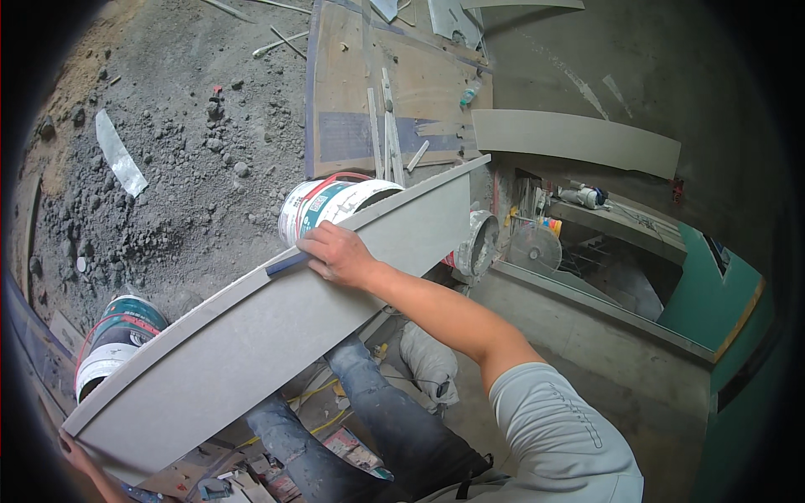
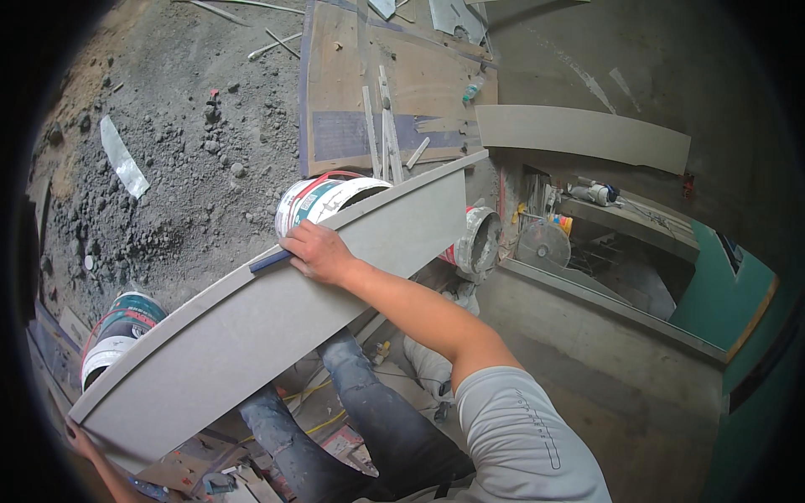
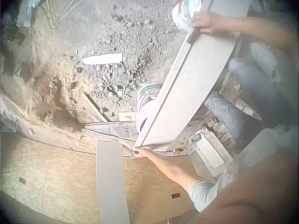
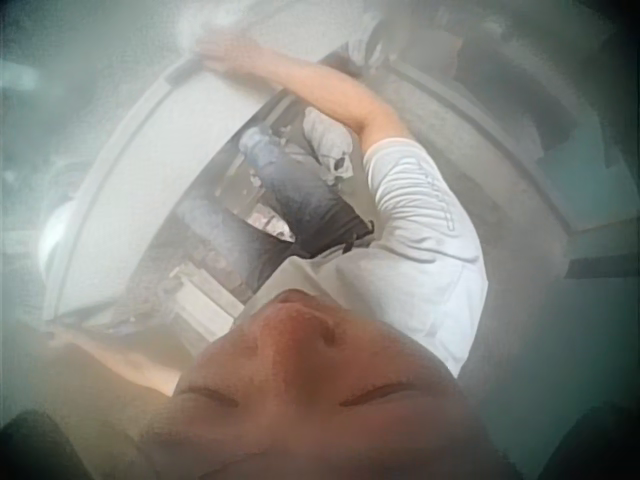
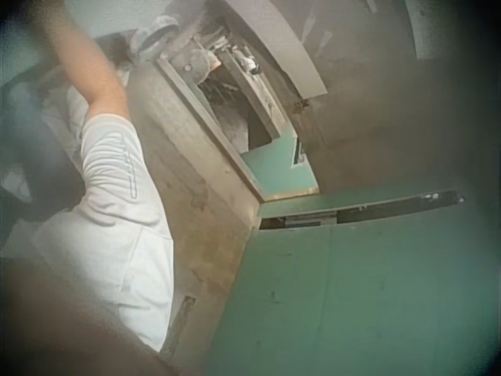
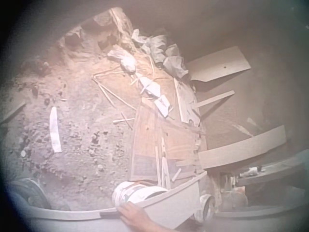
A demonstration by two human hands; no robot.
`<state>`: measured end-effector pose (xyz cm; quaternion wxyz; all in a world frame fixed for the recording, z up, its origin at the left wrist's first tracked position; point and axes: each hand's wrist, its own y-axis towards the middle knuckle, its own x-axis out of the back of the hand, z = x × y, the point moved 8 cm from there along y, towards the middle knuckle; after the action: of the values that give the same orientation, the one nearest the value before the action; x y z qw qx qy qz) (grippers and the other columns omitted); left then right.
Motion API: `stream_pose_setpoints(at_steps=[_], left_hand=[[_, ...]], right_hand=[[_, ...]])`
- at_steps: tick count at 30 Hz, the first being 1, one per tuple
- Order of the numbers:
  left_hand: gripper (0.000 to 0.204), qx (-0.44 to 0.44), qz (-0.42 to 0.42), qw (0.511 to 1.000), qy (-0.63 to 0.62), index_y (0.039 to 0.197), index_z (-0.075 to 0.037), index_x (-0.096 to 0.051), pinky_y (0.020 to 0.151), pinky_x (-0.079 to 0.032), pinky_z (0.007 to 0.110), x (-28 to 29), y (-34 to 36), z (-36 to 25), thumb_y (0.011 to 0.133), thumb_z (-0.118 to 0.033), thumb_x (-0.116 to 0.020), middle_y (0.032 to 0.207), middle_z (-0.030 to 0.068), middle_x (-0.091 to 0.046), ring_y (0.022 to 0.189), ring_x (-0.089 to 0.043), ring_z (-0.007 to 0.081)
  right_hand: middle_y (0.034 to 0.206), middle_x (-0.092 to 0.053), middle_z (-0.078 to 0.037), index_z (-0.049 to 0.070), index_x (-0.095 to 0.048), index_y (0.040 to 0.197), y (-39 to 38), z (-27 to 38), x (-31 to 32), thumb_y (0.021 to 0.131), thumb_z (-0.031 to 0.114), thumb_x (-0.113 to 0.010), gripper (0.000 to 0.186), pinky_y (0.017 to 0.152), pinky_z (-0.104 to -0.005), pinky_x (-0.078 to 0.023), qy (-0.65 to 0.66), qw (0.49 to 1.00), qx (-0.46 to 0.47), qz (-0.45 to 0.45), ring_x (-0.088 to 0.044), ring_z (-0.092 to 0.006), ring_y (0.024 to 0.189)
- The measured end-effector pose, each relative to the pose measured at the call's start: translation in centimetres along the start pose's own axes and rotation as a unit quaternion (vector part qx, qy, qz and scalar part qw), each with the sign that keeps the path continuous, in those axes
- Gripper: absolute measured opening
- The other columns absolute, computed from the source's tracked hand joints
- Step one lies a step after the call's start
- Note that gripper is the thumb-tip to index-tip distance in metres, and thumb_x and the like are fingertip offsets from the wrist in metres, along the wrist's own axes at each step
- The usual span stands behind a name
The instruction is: Measure, mark, and cut a tile for installation in a bathroom renovation.
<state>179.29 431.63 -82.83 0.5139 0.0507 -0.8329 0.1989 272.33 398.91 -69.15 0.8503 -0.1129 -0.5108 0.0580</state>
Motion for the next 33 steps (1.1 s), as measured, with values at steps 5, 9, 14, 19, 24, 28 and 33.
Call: stream_pose_setpoints(at_steps=[5,9,14,19,24,28,33], left_hand=[[0.066,0.001,0.007,1.000,-0.014,0.137,0.004,-0.065,0.107,-0.048,0.036,-0.1,0.1,-0.3,0.102,-0.053,-0.066,0.134,0.0155,-0.070,0.121,-0.064,0.0251],[0.065,0.005,0.011,1.000,-0.028,0.136,0.004,-0.065,0.106,-0.048,0.035,-0.1,0.1,-0.3,0.102,-0.052,-0.067,0.133,0.0143,-0.070,0.119,-0.064,0.0237],[0.063,0.011,0.013,0.999,-0.044,0.135,0.003,-0.066,0.105,-0.048,0.035,0.3,-0.1,0.2,0.102,-0.050,-0.067,0.131,0.0127,-0.071,0.118,-0.064,0.0220],[0.058,0.007,-0.012,0.999,-0.038,0.133,0.004,-0.067,0.104,-0.048,0.034,0.7,0.1,0.4,0.104,-0.047,-0.066,0.129,0.0121,-0.072,0.115,-0.064,0.0209],[0.055,-0.002,-0.006,1.000,-0.028,0.132,0.003,-0.068,0.103,-0.048,0.034,0.9,0.1,0.0,0.105,-0.044,-0.064,0.127,0.0109,-0.072,0.112,-0.064,0.0197],[0.059,0.015,-0.006,0.999,-0.047,0.135,0.004,-0.066,0.104,-0.048,0.034,0.6,-0.6,0.3,0.104,-0.046,-0.066,0.129,0.0125,-0.071,0.114,-0.064,0.0212],[0.060,0.008,-0.039,0.999,-0.032,0.131,0.004,-0.068,0.103,-0.048,0.036,0.9,-1.1,-0.5,0.102,-0.048,-0.067,0.127,0.0143,-0.073,0.115,-0.066,0.0234]], right_hand=[[0.109,-0.067,-0.008,0.007,-0.069,0.116,0.1,0.3,-0.2,0.073,0.008,-0.081,0.044,0.085,-0.0404,-0.056,0.008,1.000,-0.020,-0.005,-0.063,-0.0283,0.099],[0.109,-0.067,-0.008,0.008,-0.069,0.116,-0.3,0.7,0.0,0.073,0.008,-0.080,0.044,0.084,-0.0405,-0.056,0.002,0.999,-0.023,-0.025,-0.063,-0.0282,0.098],[0.109,-0.065,-0.007,0.008,-0.067,0.114,-0.8,1.2,0.1,0.075,0.012,-0.079,0.041,0.085,-0.0413,-0.055,-0.012,0.999,-0.031,-0.036,-0.062,-0.0281,0.098],[0.107,-0.065,-0.007,0.008,-0.068,0.113,-0.7,1.1,0.0,0.074,0.011,-0.080,0.040,0.085,-0.0409,-0.056,-0.008,0.999,-0.033,-0.037,-0.063,-0.0278,0.097],[0.105,-0.066,-0.006,0.009,-0.069,0.111,-0.5,0.6,0.0,0.074,0.010,-0.080,0.038,0.085,-0.0406,-0.056,0.004,0.999,-0.039,-0.031,-0.064,-0.0281,0.098],[0.103,-0.064,-0.006,0.008,-0.069,0.109,-0.7,0.5,-0.3,0.074,0.010,-0.080,0.036,0.084,-0.0410,-0.056,0.014,0.998,-0.049,-0.027,-0.063,-0.0285,0.098],[0.104,-0.064,-0.007,0.008,-0.068,0.108,-0.4,0.9,-0.1,0.075,0.010,-0.079,0.035,0.085,-0.0410,-0.056,0.013,0.998,-0.060,-0.026,-0.062,-0.0285,0.099]])
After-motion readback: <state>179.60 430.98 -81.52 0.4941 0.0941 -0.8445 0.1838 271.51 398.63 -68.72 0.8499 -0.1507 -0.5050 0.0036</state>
